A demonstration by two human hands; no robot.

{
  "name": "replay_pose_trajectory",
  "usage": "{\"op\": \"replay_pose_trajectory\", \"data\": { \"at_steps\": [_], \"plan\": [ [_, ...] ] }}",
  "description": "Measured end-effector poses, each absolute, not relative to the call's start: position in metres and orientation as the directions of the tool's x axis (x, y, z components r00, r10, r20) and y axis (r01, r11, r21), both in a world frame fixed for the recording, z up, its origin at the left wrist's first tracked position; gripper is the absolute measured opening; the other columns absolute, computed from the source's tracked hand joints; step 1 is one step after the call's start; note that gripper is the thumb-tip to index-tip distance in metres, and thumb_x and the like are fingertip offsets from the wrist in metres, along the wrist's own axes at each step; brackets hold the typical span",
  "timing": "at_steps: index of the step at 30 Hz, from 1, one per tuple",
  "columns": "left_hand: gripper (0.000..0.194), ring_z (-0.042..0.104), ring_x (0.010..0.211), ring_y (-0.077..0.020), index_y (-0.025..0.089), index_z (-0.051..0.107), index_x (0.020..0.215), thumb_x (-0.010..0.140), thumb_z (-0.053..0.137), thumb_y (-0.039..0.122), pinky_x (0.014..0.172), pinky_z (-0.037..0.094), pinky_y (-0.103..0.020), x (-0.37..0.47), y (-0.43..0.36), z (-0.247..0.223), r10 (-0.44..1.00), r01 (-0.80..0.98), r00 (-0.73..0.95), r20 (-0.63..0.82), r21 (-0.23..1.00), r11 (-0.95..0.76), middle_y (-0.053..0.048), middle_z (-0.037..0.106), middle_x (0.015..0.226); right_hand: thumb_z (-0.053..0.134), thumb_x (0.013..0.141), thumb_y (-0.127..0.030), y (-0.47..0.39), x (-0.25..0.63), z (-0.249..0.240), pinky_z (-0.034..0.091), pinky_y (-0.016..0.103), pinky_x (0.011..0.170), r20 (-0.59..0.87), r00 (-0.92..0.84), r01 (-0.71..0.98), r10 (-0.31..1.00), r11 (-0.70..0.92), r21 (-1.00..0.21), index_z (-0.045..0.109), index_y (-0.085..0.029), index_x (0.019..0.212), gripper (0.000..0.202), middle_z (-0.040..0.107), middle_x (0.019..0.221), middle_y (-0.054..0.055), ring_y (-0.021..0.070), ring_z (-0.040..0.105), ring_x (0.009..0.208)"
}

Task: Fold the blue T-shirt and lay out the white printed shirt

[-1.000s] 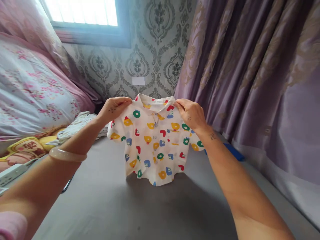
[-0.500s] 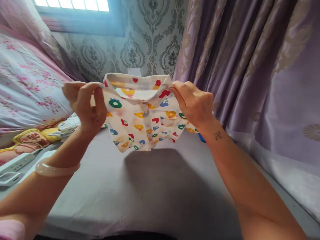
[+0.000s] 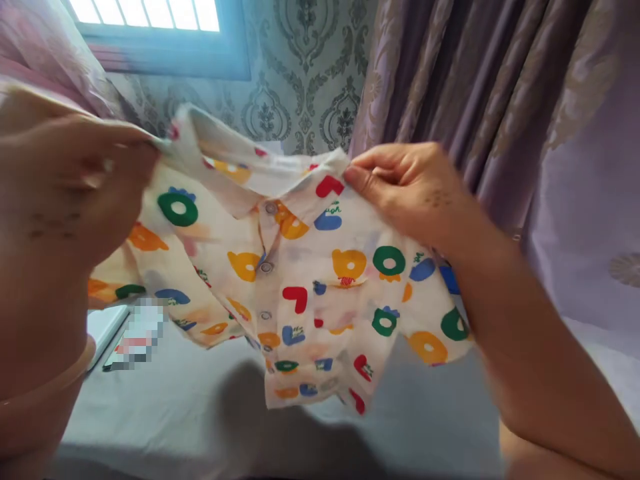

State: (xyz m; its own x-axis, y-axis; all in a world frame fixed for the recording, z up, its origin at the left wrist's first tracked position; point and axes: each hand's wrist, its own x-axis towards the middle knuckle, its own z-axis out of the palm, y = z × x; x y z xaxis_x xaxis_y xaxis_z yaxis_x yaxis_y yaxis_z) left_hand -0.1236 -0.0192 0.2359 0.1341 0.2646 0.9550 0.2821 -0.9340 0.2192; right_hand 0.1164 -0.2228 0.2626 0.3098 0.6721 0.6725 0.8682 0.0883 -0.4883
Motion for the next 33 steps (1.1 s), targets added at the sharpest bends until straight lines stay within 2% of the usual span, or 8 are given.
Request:
{"op": "replay_pose_trajectory", "data": {
  "at_steps": [2, 3, 5, 8, 10, 13, 17, 33],
  "plan": [
    [0.025, 0.05, 0.069, -0.0088, 0.017, 0.074, 0.09, 0.078, 0.059, 0.033, 0.076, 0.044, -0.031, -0.107, 0.001, 0.225, 0.286, 0.267, 0.3, 0.91, 0.207, -0.941, 0.0, 0.049, 0.077, 0.062, 0.081, -0.048, -0.198, 0.141, 0.241, 0.048, 0.021, 0.048, 0.57, 0.316, 0.8, 0.759, 0.109, -0.589, 0.072, -0.022, 0.091, 0.03, 0.073, 0.079, 0.002, 0.0149, 0.065, 0.064],
    [0.025, 0.048, 0.063, -0.0072, 0.017, 0.074, 0.087, 0.078, 0.058, 0.034, 0.07, 0.045, -0.027, -0.096, 0.015, 0.214, 0.345, 0.248, 0.374, 0.861, 0.265, -0.932, 0.001, 0.05, 0.075, 0.06, 0.082, -0.048, -0.185, 0.155, 0.225, 0.05, 0.022, 0.052, 0.512, 0.315, 0.772, 0.799, 0.098, -0.628, 0.072, -0.019, 0.092, 0.033, 0.073, 0.082, 0.003, 0.0156, 0.065, 0.066],
    [0.028, 0.051, 0.066, -0.0106, 0.016, 0.074, 0.085, 0.078, 0.054, 0.035, 0.066, 0.045, -0.025, -0.072, 0.047, 0.18, 0.439, 0.262, 0.549, 0.711, 0.352, -0.899, -0.001, 0.055, 0.076, 0.056, 0.084, -0.048, -0.157, 0.182, 0.187, 0.05, 0.023, 0.056, 0.402, 0.298, 0.757, 0.866, 0.042, -0.652, 0.072, -0.017, 0.091, 0.035, 0.073, 0.083, 0.003, 0.0165, 0.065, 0.07],
    [0.03, 0.056, 0.07, -0.0154, 0.014, 0.073, 0.086, 0.078, 0.051, 0.034, 0.066, 0.045, -0.025, -0.035, 0.089, 0.105, 0.482, 0.279, 0.767, 0.424, 0.456, -0.845, -0.003, 0.063, 0.075, 0.053, 0.085, -0.041, -0.125, 0.211, 0.12, 0.047, 0.023, 0.063, 0.321, 0.291, 0.849, 0.901, -0.089, -0.52, 0.072, -0.018, 0.087, 0.03, 0.072, 0.083, 0.002, 0.0168, 0.063, 0.077],
    [0.028, 0.058, 0.073, -0.0173, 0.013, 0.073, 0.086, 0.077, 0.052, 0.03, 0.069, 0.045, -0.026, -0.016, 0.104, 0.05, 0.513, 0.355, 0.793, 0.329, 0.435, -0.827, -0.005, 0.065, 0.078, 0.05, 0.088, -0.037, -0.112, 0.22, 0.076, 0.044, 0.023, 0.067, 0.235, 0.32, 0.899, 0.918, -0.216, -0.382, 0.072, -0.022, 0.091, 0.027, 0.072, 0.089, 0.002, 0.0177, 0.063, 0.083],
    [0.026, 0.058, 0.074, -0.0176, 0.016, 0.072, 0.086, 0.079, 0.05, 0.026, 0.07, 0.045, -0.026, 0.001, 0.111, -0.018, 0.541, 0.402, 0.785, 0.303, 0.416, -0.816, -0.006, 0.065, 0.079, 0.04, 0.094, -0.04, -0.106, 0.22, 0.023, 0.04, 0.024, 0.066, 0.119, 0.367, 0.923, 0.923, -0.345, -0.169, 0.068, -0.027, 0.099, 0.032, 0.071, 0.096, 0.002, 0.0188, 0.063, 0.086],
    [0.029, 0.056, 0.075, -0.019, 0.017, 0.071, 0.092, 0.084, 0.045, 0.026, 0.072, 0.043, -0.029, 0.007, 0.113, -0.062, 0.546, 0.415, 0.78, 0.307, 0.399, -0.817, -0.008, 0.063, 0.081, 0.031, 0.099, -0.04, -0.105, 0.219, -0.018, 0.037, 0.024, 0.068, 0.087, 0.365, 0.929, 0.927, -0.357, -0.096, 0.064, -0.027, 0.1, 0.036, 0.069, 0.104, 0.003, 0.0176, 0.062, 0.091],
    [0.031, 0.054, 0.08, -0.0203, 0.019, 0.069, 0.099, 0.092, 0.04, 0.028, 0.076, 0.04, -0.031, 0.057, 0.155, -0.085, 0.529, 0.389, 0.745, 0.407, 0.379, -0.84, -0.008, 0.059, 0.084, 0.029, 0.099, -0.04, -0.058, 0.271, -0.043, 0.039, 0.027, 0.07, 0.022, 0.383, 0.92, 0.924, -0.383, 0.078, 0.057, -0.028, 0.113, 0.033, 0.065, 0.106, 0.005, 0.0191, 0.063, 0.092]
  ]
}}
